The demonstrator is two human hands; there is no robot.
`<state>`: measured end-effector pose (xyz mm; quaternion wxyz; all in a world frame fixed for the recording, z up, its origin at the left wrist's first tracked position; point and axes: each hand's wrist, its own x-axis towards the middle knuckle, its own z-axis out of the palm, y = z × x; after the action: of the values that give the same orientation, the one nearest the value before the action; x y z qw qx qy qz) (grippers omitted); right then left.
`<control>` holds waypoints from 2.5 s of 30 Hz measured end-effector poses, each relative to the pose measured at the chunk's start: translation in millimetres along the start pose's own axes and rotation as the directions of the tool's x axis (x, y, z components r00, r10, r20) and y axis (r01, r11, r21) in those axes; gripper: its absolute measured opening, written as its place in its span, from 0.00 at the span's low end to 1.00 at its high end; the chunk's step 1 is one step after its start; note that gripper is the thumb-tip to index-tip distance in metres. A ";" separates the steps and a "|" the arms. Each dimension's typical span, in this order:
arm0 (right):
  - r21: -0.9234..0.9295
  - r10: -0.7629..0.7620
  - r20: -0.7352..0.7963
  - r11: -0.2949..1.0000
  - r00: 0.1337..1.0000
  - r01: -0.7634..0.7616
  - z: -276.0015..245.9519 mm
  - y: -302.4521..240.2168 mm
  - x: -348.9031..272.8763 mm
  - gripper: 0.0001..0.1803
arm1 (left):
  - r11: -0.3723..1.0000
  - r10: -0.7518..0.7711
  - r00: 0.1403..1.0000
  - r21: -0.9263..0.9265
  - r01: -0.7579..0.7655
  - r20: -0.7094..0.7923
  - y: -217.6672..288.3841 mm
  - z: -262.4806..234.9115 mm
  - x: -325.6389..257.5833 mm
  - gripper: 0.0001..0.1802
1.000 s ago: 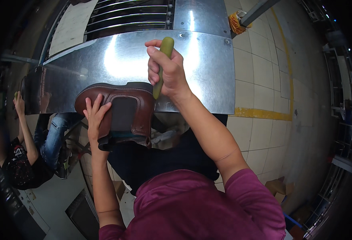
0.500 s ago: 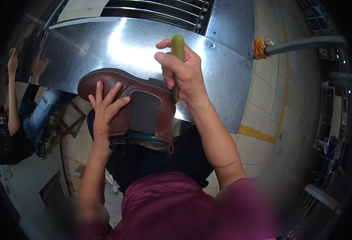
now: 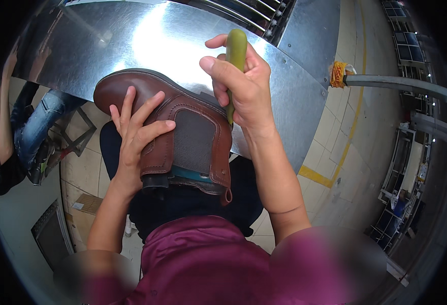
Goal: Clean and brush leather boots using a handheld tool in a factory setting.
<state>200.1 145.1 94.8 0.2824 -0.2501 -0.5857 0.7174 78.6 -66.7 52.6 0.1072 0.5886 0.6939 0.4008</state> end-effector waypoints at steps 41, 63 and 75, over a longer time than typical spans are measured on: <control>-0.137 0.138 0.042 0.982 0.989 -0.131 39.2 -11.1 14.4 0.18 | 0.980 0.094 0.992 -0.168 -0.108 -0.088 -9.6 6.7 -9.7 0.33; 0.273 -0.038 0.006 0.961 0.999 0.035 43.3 -20.4 46.8 0.24 | 0.988 0.127 0.983 0.100 -0.115 -0.130 6.8 -17.4 -35.3 0.26; 0.477 0.050 -0.166 0.878 0.985 0.035 -25.3 20.7 -20.4 0.17 | 0.988 0.021 0.978 -0.148 -0.053 -0.209 -19.5 2.6 -78.7 0.17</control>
<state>229.9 145.4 70.3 0.3823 -0.2362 -0.3629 0.8163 88.4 -136.3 12.2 0.0716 0.5467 0.6573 0.5138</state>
